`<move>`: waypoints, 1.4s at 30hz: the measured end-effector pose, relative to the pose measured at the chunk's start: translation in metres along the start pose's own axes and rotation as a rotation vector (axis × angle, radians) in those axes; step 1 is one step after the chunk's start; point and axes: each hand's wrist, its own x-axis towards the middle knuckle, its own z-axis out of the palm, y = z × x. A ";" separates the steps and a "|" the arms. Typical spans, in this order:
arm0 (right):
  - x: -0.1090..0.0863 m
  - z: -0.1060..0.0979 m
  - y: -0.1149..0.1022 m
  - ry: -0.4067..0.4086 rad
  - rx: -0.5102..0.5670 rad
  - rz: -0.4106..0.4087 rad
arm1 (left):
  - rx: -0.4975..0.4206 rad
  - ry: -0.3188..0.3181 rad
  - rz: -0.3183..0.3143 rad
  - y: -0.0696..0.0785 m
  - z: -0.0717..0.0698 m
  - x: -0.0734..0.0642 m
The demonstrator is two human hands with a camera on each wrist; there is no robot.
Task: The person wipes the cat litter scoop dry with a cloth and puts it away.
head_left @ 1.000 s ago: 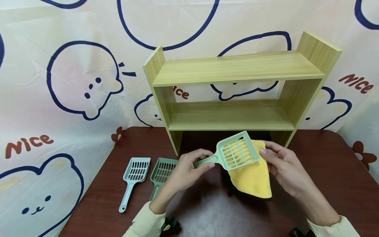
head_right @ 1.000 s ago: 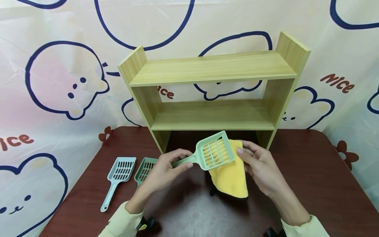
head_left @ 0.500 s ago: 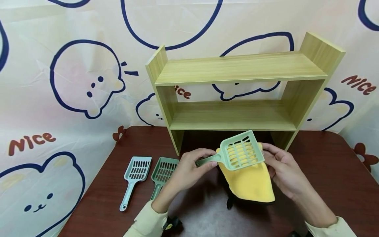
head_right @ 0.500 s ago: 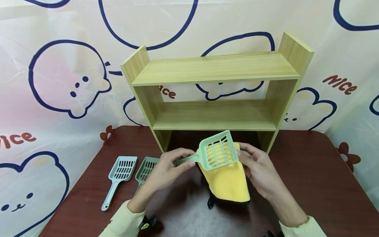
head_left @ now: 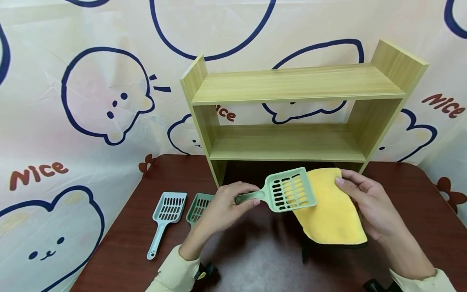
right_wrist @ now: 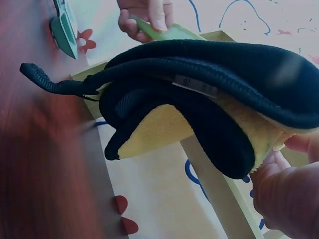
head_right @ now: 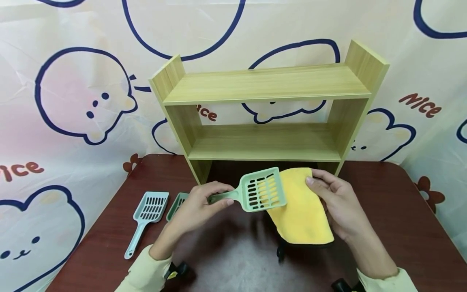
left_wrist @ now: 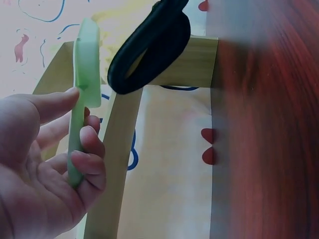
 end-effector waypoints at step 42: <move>0.002 0.003 0.003 -0.016 0.069 0.009 | -0.006 0.005 0.033 0.005 0.006 0.002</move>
